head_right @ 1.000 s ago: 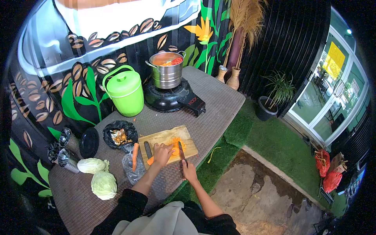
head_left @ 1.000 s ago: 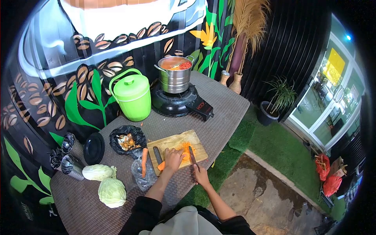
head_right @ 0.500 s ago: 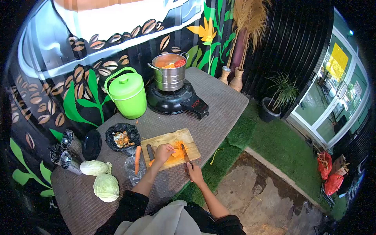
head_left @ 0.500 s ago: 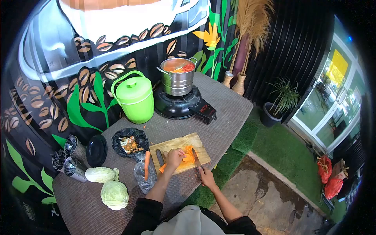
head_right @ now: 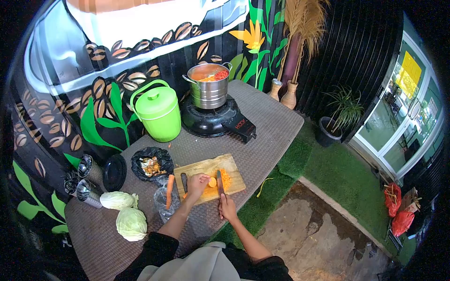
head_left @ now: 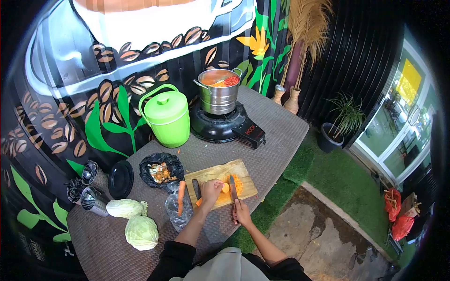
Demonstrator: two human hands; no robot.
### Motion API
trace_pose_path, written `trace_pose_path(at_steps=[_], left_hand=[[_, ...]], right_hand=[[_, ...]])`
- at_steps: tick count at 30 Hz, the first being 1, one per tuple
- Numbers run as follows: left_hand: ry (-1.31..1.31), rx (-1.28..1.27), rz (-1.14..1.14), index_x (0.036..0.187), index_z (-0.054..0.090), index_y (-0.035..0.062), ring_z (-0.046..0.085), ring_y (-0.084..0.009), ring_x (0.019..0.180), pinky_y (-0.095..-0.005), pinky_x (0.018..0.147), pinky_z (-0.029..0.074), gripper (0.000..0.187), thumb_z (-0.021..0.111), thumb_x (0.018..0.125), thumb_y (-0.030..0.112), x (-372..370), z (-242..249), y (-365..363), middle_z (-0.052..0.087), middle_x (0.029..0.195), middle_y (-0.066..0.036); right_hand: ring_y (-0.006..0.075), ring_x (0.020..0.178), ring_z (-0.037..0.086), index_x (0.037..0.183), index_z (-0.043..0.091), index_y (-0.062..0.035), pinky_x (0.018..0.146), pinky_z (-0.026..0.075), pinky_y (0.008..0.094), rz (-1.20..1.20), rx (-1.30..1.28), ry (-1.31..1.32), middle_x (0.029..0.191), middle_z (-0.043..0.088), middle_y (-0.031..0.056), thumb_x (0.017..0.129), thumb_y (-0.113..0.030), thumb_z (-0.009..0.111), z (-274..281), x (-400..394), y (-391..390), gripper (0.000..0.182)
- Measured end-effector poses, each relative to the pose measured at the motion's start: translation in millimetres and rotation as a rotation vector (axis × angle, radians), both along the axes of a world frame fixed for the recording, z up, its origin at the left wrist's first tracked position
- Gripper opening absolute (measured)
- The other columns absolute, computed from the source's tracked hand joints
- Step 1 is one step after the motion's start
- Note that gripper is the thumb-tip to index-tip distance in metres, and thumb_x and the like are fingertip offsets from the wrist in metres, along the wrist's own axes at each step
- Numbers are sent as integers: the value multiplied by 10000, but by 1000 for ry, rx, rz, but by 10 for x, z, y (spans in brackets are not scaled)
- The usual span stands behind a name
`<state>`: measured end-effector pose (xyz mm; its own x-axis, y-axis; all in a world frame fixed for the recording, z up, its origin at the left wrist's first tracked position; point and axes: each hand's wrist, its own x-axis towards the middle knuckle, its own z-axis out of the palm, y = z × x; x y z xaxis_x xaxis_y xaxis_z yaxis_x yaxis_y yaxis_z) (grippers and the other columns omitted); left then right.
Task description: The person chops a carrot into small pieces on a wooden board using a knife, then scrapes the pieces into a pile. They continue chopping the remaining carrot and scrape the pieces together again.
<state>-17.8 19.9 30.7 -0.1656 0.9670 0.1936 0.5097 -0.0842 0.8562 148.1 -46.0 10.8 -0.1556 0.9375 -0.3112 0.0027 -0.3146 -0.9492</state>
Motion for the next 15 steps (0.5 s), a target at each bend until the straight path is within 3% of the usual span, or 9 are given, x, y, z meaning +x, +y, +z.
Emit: trace_pose_path(at_steps=[2,6,8,13,15], left_hand=[[-102,5,-24,903,711,24,666,-133,695,-276,637,514,174,719,794,160,-13,29,-13,705,771,-94],[-32,14,-46,943,706,12,669,-131,706,-268,632,513,176,693,817,135,-47,129,-29,709,793,-103],[-149,27,-49,988,684,-21,687,-209,738,-297,669,521,211,645,838,121,-110,69,2,703,850,-166],[-202,76,55,1028,670,-27,686,-195,763,-287,673,520,219,633,857,105,-231,-89,-39,702,907,-168],[-274,109,77,1034,669,-26,685,-190,769,-280,672,519,217,631,864,103,-236,-107,-74,702,923,-168]], right_hand=[[154,333,404,831,434,-29,289,361,315,6,39,44,513,416,48,1004,-359,380,135,-23,-44,377],[149,350,410,789,421,-42,290,365,308,30,58,-55,510,403,47,1001,-374,386,25,-56,10,395],[145,352,410,788,423,-42,297,359,303,-60,49,-75,512,409,44,999,-378,391,-23,-30,23,398],[155,363,476,818,497,-9,300,362,291,68,114,-216,504,441,49,983,-369,423,-18,5,-76,403],[201,361,512,837,555,33,343,423,336,143,482,-471,515,506,96,969,-363,443,-289,-24,-3,432]])
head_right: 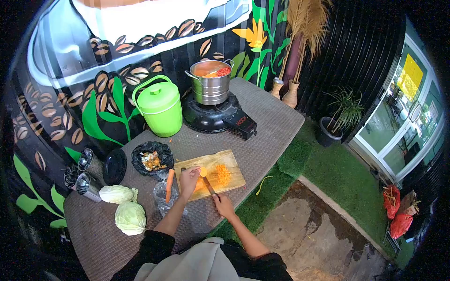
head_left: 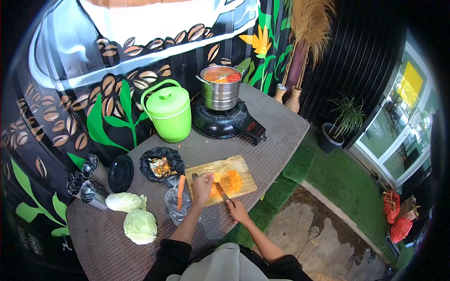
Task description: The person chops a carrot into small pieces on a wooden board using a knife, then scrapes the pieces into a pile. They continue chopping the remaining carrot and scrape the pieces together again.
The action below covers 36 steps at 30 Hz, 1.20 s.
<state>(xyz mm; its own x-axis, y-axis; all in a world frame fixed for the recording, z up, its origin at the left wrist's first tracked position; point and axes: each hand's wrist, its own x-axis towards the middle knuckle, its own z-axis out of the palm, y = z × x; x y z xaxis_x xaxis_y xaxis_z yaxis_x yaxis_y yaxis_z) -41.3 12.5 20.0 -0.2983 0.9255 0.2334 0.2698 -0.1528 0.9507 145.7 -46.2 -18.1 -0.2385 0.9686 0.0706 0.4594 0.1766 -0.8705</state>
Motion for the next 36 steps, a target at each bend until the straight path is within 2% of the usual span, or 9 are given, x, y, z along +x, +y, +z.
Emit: trace_pose_path(at_steps=[3,4,8,14,18,25,29,31,36], left_hand=[[32,-1,23,1021,679,-17,681,-175,766,-267,673,515,203,638,868,110,18,113,-94,705,909,-154],[15,10,5,1019,681,-14,679,-166,763,-264,675,514,203,643,867,115,14,134,-115,706,906,-149],[16,10,8,1016,684,-14,670,-140,751,-255,678,510,211,658,862,128,-40,151,-167,705,876,-134],[-99,20,-25,1038,667,-35,661,-125,746,-231,682,509,218,647,874,108,-64,106,-222,703,879,-115],[-146,-13,-53,1044,660,-42,659,-120,756,-224,682,509,210,639,877,82,-90,-174,-167,702,892,-107],[-163,93,368,1046,668,-25,648,-120,739,-233,663,512,200,650,865,58,7,-150,-350,696,880,-102],[-160,163,468,1028,677,-26,634,-114,707,-236,631,508,184,651,864,53,-23,-235,-401,690,848,-94],[-196,154,440,1023,676,-30,633,-114,706,-234,626,506,183,653,863,54,-63,-287,-371,688,842,-91],[-222,164,384,1011,669,-44,638,-118,715,-230,632,502,176,649,867,54,-196,-200,-343,686,831,-84]], right_hand=[[261,427,582,862,592,65,464,486,403,3,-146,-125,570,580,165,957,-375,455,-19,45,132,471],[360,555,628,886,594,82,605,500,463,-70,-83,-142,641,612,234,955,-370,455,107,53,116,478],[460,772,608,896,595,78,686,470,522,-218,-54,-291,782,613,306,958,-378,455,245,93,188,481],[460,822,604,936,585,58,741,474,540,-46,-60,-420,823,620,304,954,-392,459,344,-80,39,468],[455,833,608,961,582,39,743,482,531,-213,-84,-444,835,628,296,955,-406,454,359,-27,138,463],[430,829,617,916,606,38,728,483,512,73,-22,-484,834,634,270,937,-406,491,500,-107,282,459],[424,829,619,896,618,31,724,480,509,35,-54,-490,833,631,271,931,-400,504,423,-120,322,447],[424,857,619,964,608,8,760,486,501,-179,-118,-500,875,642,261,945,-425,470,402,-116,287,455],[440,855,610,953,607,24,751,479,508,-88,-94,-360,862,633,277,938,-423,489,329,-119,63,463]])
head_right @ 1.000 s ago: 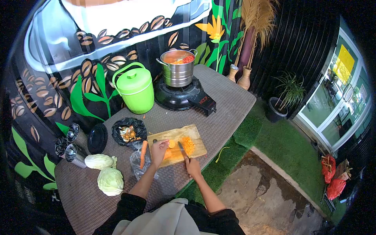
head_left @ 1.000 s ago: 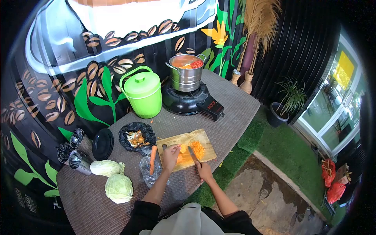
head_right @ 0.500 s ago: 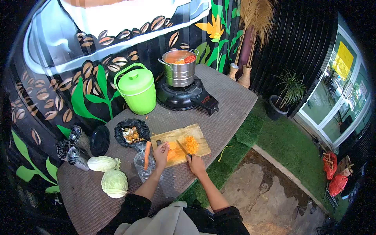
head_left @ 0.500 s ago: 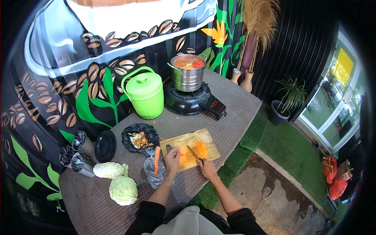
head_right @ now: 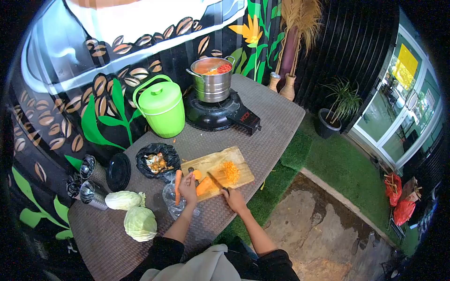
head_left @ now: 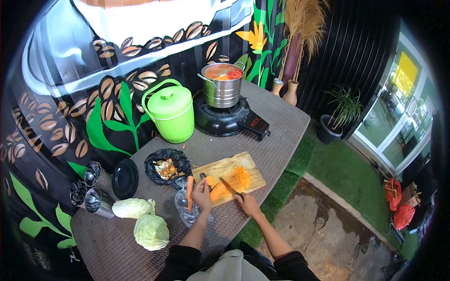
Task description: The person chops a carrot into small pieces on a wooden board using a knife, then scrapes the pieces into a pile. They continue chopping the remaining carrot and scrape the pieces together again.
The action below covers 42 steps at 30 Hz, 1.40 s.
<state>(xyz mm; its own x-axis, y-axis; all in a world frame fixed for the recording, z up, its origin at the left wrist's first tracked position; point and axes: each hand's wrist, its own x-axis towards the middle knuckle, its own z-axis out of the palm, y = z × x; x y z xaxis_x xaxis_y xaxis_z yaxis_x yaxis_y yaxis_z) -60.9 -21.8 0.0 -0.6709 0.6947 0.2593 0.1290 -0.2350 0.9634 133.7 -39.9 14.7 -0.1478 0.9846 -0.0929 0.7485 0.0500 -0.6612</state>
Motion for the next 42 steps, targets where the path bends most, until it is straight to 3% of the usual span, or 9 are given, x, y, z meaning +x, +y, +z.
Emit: trace_pose_path(at_steps=[9,13,17,20,22,26,30,32,42], left_hand=[[23,-20,-115,951,671,-57,638,-108,746,-214,679,497,148,680,842,42,154,320,60,685,842,-74],[-42,-16,-82,946,681,-35,639,-113,749,-227,685,498,134,680,841,49,258,375,81,687,849,-71],[270,-90,-205,945,692,-4,668,-172,711,-267,654,510,143,680,828,79,329,484,76,701,834,-121],[403,-120,-337,933,698,-2,672,-167,713,-264,661,514,143,693,807,66,389,486,145,704,833,-128],[450,-141,-363,919,704,-6,668,-145,706,-252,665,516,140,705,793,56,432,431,206,708,823,-120],[393,-251,-391,929,693,-12,688,-213,749,-294,687,529,148,679,801,62,429,359,272,698,847,-155],[465,-279,-441,920,694,-18,695,-221,776,-298,695,535,143,670,807,66,359,348,281,700,857,-160],[491,-273,-448,918,695,-18,697,-223,781,-299,696,537,141,669,807,65,331,354,314,701,855,-159],[530,-348,-477,911,708,13,684,-255,799,-335,691,530,149,670,814,119,331,104,391,705,843,-138]], right_hand=[[460,863,599,973,597,29,753,471,522,-162,-24,-32,892,634,276,940,-437,482,18,118,145,481],[457,861,600,922,607,68,746,467,536,138,53,-25,860,613,319,937,-408,492,-18,42,73,489],[494,846,586,927,606,66,750,466,541,-147,2,-31,856,609,329,947,-401,480,-47,100,161,484],[489,839,591,931,608,63,744,472,535,-166,9,-11,857,610,327,943,-397,488,11,149,217,476],[487,856,588,927,608,67,759,474,524,96,63,33,853,612,323,941,-392,491,-41,147,250,474],[465,888,585,933,606,68,785,465,511,-121,46,-13,840,609,316,935,-367,510,-44,147,317,446],[477,857,590,958,608,62,769,472,518,-129,142,50,836,615,311,934,-384,504,-100,306,255,459],[497,832,588,972,607,67,759,476,524,108,36,101,833,624,301,944,-400,481,107,348,60,485],[480,822,594,920,602,64,728,482,532,-12,59,-56,828,613,321,956,-405,457,18,433,155,492]])
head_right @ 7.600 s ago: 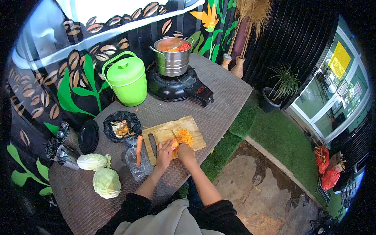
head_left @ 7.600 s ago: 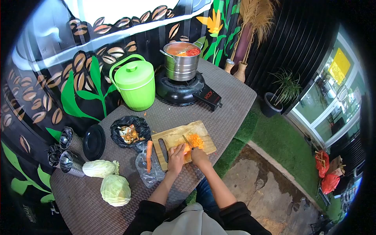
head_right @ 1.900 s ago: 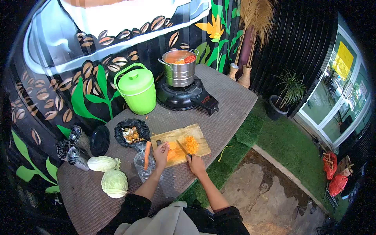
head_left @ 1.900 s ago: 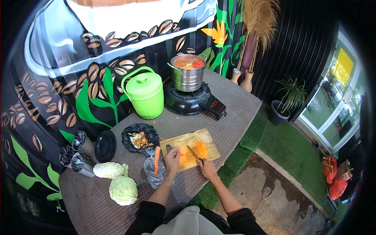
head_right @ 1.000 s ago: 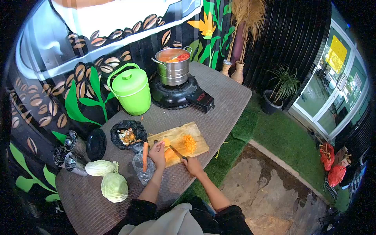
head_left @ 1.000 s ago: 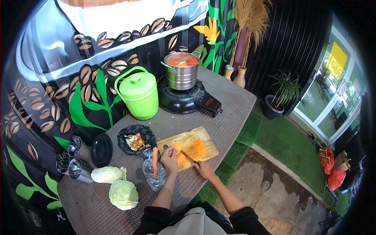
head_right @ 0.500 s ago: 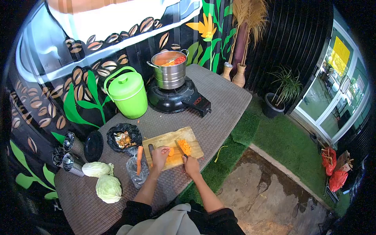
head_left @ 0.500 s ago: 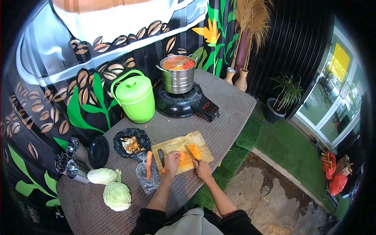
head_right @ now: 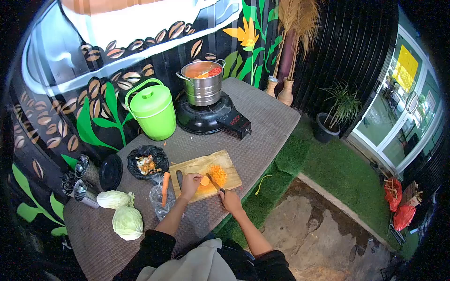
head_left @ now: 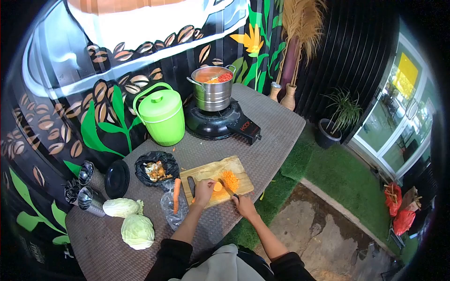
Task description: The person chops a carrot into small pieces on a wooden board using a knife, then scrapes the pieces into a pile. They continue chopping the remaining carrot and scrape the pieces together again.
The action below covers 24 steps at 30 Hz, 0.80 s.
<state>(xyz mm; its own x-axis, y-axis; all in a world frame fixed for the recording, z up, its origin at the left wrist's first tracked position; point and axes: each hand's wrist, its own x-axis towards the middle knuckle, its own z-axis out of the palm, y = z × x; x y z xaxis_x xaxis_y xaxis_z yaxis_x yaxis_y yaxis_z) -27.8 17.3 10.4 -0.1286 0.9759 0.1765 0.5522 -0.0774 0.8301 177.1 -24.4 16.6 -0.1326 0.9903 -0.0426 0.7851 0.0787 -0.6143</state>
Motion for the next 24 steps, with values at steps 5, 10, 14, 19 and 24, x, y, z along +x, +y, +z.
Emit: trace_pose_path(at_steps=[5,10,14,19,24], left_hand=[[407,113,6,958,720,81,591,-244,958,-393,875,414,265,716,766,264,86,41,-226,695,952,-79],[521,97,0,988,720,133,534,-211,1028,-399,939,313,341,737,721,344,106,18,-293,680,1024,-26],[527,75,-9,969,722,130,538,-216,1018,-418,944,305,322,749,706,315,114,48,-254,683,1016,-12],[566,34,-42,965,725,127,545,-222,1017,-449,969,298,316,764,695,287,174,52,-216,682,1024,-19],[437,98,-16,985,731,122,555,-240,1021,-421,944,354,355,772,690,314,131,-28,-194,676,1060,-47]], right_hand=[[465,828,598,953,598,60,740,485,525,-19,-17,39,858,620,312,960,-392,454,24,51,16,474],[458,859,604,986,588,53,767,477,527,30,-27,-32,879,624,307,959,-386,448,23,-60,-19,461],[465,866,602,1003,560,58,771,472,524,-5,-24,94,857,625,305,944,-351,473,-33,-61,19,422],[471,843,597,994,530,58,742,462,528,-52,10,264,813,611,314,929,-288,498,86,-26,27,354],[470,799,600,992,529,39,677,467,524,-134,72,229,793,612,302,927,-286,504,360,41,-40,331]])
